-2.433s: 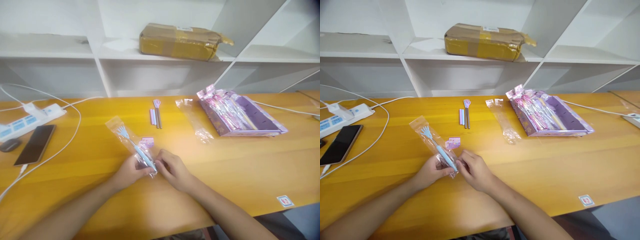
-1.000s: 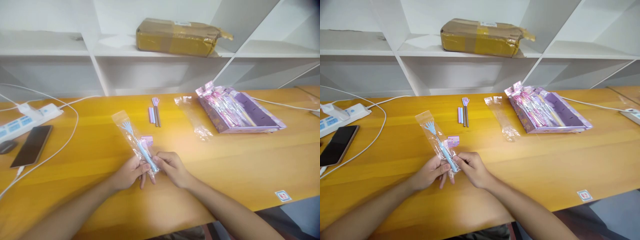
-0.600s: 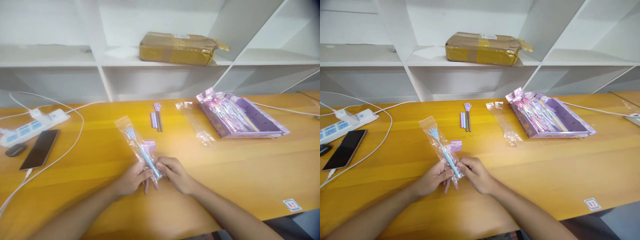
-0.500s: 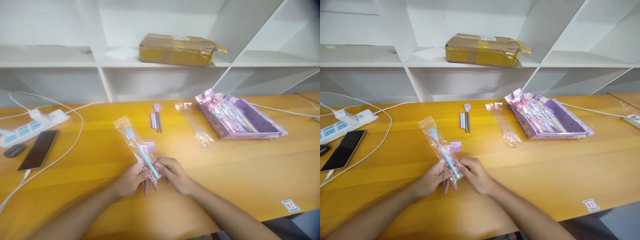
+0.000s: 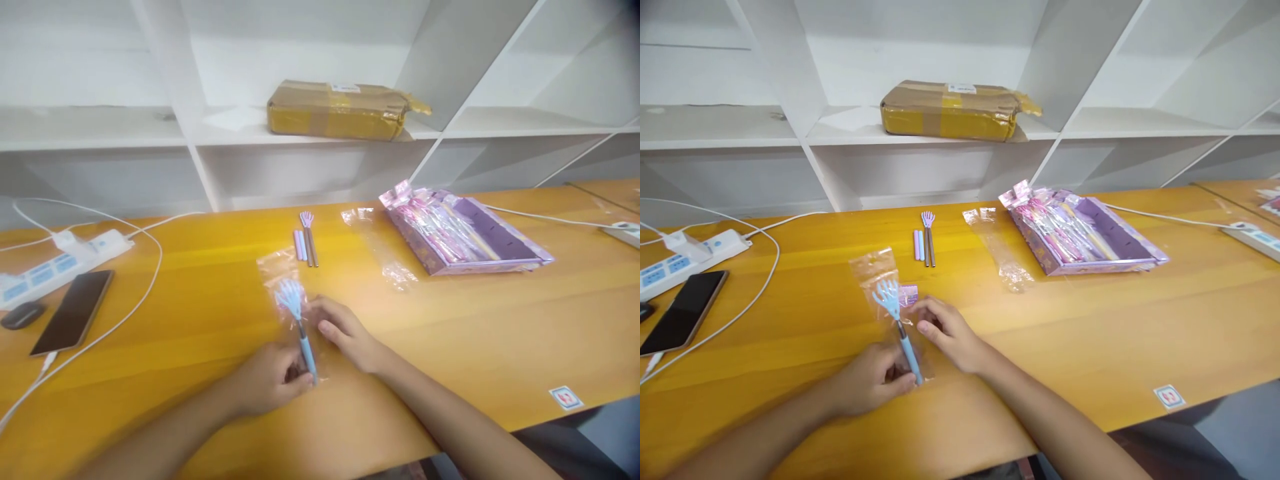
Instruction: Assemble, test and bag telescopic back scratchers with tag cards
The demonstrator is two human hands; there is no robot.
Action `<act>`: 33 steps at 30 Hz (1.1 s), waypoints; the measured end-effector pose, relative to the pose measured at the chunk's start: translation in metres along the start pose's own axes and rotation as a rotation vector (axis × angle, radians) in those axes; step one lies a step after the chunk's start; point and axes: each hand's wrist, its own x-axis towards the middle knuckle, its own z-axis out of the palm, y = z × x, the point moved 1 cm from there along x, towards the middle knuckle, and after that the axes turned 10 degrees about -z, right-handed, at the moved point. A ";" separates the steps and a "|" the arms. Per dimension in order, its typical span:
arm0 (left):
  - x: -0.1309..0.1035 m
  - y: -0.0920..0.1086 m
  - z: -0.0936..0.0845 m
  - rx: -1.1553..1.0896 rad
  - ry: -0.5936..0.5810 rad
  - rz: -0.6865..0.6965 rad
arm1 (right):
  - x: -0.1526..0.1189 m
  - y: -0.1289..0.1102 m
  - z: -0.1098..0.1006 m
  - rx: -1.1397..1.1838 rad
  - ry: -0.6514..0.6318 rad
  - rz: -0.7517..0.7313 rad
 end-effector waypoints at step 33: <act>0.018 -0.028 -0.039 -0.541 0.623 0.089 | -0.007 -0.018 0.034 0.209 -0.352 0.267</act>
